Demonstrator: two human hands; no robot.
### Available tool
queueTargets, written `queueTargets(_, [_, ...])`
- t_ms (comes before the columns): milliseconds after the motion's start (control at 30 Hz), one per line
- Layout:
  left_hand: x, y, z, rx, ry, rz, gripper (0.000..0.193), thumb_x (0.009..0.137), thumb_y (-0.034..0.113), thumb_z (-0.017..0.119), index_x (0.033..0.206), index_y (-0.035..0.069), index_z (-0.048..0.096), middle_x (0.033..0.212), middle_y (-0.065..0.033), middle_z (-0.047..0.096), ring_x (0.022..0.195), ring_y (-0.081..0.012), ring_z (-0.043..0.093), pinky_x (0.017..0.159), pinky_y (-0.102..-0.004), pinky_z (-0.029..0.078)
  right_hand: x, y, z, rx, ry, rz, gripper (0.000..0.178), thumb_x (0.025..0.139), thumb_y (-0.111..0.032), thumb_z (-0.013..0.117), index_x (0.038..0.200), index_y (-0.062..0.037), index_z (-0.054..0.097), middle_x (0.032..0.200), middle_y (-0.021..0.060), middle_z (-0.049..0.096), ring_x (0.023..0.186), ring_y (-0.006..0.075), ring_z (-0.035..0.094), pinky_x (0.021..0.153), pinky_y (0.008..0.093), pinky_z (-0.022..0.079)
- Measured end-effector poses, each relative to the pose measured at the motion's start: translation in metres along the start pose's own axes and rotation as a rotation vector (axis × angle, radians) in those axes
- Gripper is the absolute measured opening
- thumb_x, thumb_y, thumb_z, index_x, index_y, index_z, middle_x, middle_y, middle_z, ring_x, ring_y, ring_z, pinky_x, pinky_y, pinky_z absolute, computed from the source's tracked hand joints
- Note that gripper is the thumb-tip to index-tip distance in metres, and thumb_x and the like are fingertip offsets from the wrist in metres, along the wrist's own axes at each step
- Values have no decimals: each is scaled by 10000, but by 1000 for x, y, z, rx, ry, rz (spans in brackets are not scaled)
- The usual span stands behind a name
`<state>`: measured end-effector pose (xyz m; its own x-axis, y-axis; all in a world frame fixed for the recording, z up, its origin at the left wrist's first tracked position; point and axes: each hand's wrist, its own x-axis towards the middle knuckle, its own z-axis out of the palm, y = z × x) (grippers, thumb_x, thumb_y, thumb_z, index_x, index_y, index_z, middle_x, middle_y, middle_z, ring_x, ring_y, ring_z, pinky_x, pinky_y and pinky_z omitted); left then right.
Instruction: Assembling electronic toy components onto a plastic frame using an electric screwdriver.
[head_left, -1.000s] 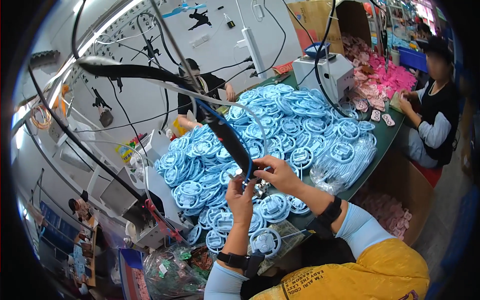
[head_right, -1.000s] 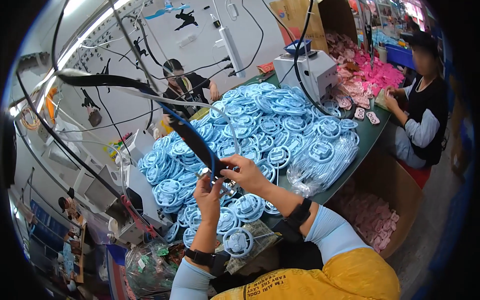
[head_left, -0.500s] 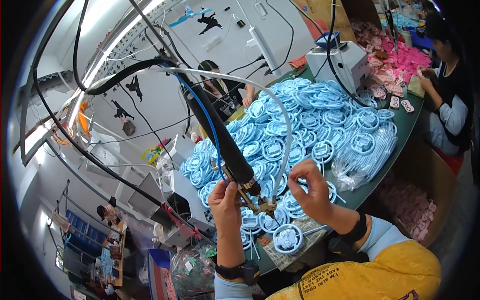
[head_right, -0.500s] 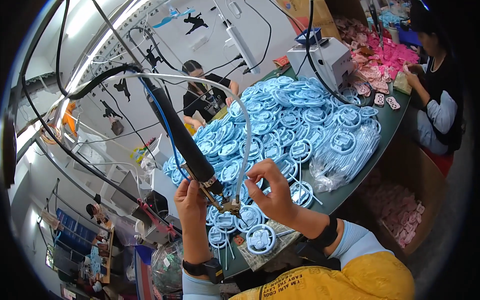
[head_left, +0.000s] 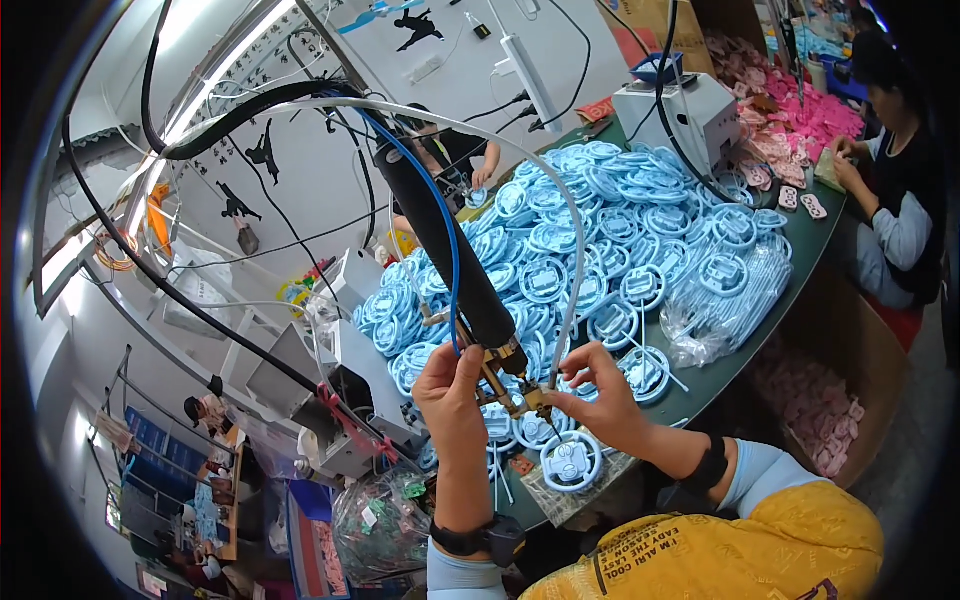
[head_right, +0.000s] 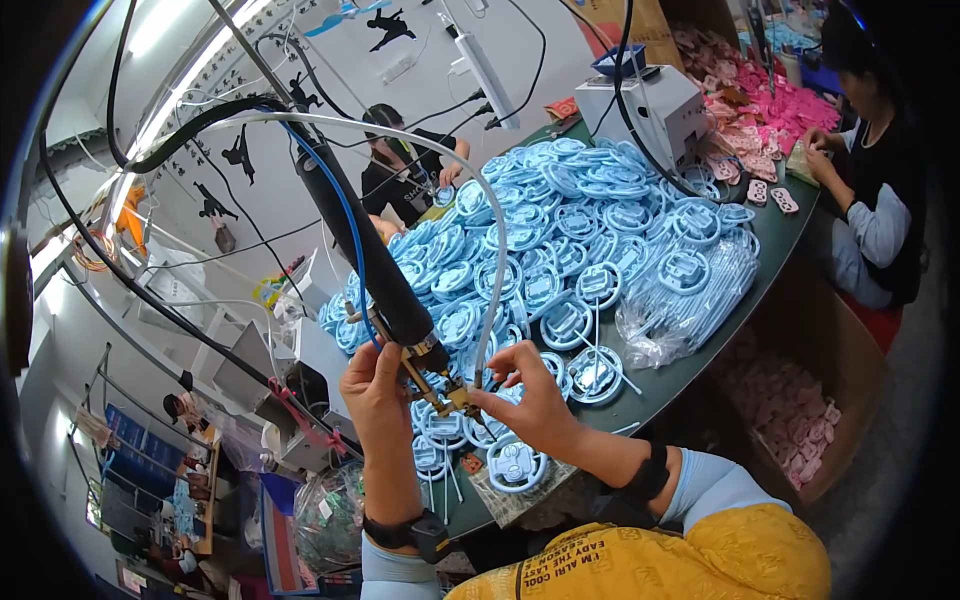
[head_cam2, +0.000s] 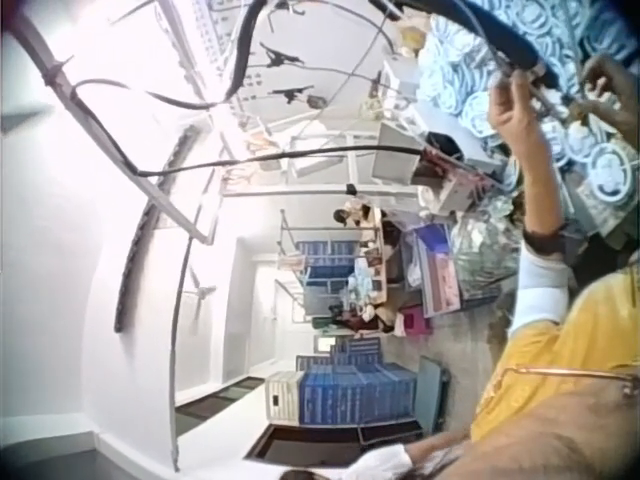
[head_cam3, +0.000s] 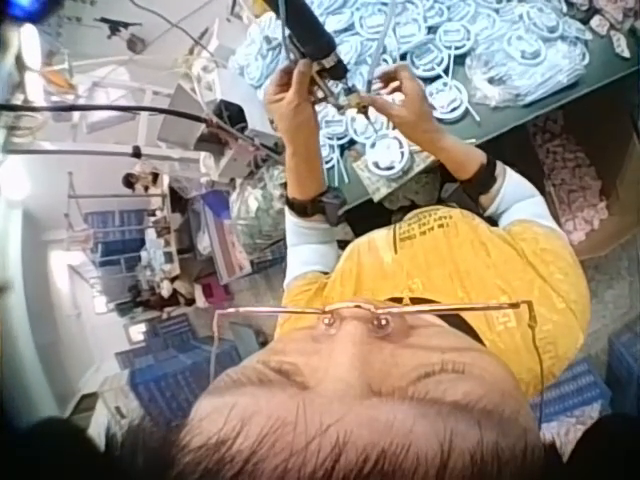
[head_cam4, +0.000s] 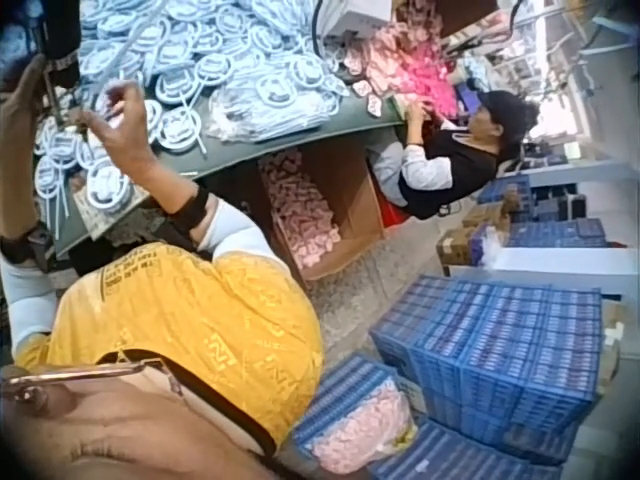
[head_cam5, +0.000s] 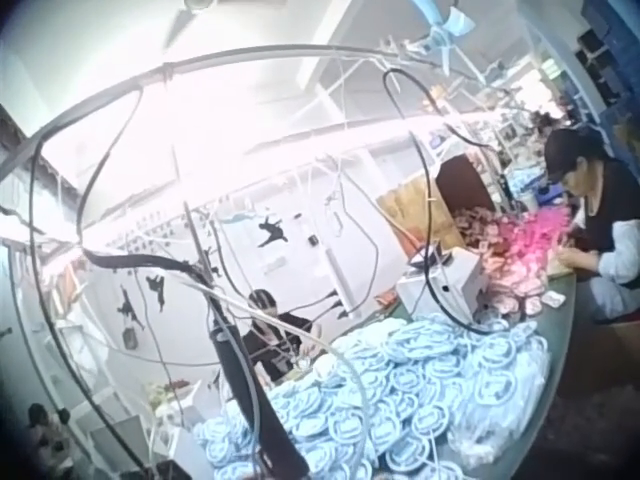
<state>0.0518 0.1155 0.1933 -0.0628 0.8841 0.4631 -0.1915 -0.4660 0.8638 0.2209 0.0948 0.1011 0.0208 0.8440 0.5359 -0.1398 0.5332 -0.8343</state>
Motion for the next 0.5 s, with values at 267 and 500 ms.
queueTargets(267, [-2, -3, 7, 89, 87, 33, 190, 897, 90, 743, 1040, -26, 696, 885, -29, 721, 768, -58, 635, 686, -193, 465, 29, -26, 12, -259, 65, -127, 427, 824, -237, 800, 1116, -8, 588, 672, 61, 578, 564, 166, 573, 525, 318, 444])
queueTargets(500, [-4, -8, 11, 181, 108, 72, 236, 852, 76, 788, 1045, -29, 700, 864, -36, 726, 740, -55, 636, 664, -192, 471, 48, -31, 17, -417, 27, -97, 395, 802, -286, 804, 1067, -48, 634, 609, 76, 583, 540, 229, 612, 514, 356, 455])
